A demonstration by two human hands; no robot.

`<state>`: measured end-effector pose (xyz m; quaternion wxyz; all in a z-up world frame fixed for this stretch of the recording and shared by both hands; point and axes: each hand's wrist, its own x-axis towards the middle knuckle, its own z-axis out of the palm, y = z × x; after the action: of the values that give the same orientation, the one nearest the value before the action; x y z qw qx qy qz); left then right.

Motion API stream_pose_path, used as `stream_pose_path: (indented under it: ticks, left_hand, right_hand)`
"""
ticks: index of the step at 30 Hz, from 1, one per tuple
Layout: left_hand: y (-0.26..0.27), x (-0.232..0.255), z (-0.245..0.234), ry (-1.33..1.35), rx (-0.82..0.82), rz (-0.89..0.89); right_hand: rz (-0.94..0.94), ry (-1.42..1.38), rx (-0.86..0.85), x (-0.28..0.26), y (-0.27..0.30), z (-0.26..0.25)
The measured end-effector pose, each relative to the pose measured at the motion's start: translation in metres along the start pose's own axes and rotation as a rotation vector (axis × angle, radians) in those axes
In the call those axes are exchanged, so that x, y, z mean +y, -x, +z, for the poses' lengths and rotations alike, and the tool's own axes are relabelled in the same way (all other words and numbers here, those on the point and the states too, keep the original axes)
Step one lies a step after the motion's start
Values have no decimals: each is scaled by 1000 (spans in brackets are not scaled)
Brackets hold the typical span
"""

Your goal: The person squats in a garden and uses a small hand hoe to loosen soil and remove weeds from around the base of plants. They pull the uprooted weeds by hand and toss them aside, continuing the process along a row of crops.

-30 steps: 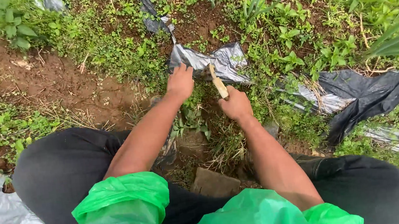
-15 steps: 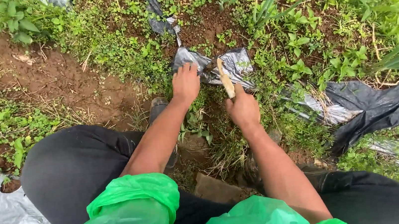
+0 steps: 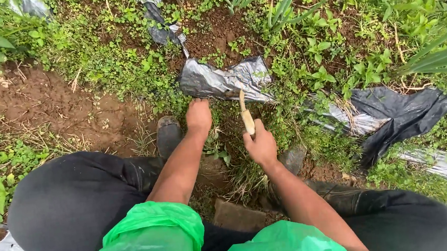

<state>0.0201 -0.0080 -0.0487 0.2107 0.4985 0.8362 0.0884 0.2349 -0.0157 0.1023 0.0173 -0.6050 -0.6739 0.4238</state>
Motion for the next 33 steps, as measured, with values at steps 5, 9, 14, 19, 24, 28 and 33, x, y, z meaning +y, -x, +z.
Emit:
stream_pose_path:
  ticks: [5,9,14,19,24,28,33]
  left_hand:
    - [-3,-10,14,75,47,-133]
    - [16,19,-51,240,19,-240]
    - [29,29,-46,-208,2,-175]
    - [12,-1,36,-508,-122,-114]
    - [25,16,34,-523,126,-58]
    - [34,21,-6,-525,-26,-21]
    - [45,29,-34,-468,-112,-35]
  right_hand:
    - [-22,-11,42,16,-3,22]
    - [-95,-32,168,16,-3,37]
    - [-19,102,122,8,5,33]
    - [-28,202,130,7,-2,32]
    - [-273,283,39,31,-14,46]
    - [-129,386,-56,0,-2,32]
    - [-276,230,48,16,-8,41]
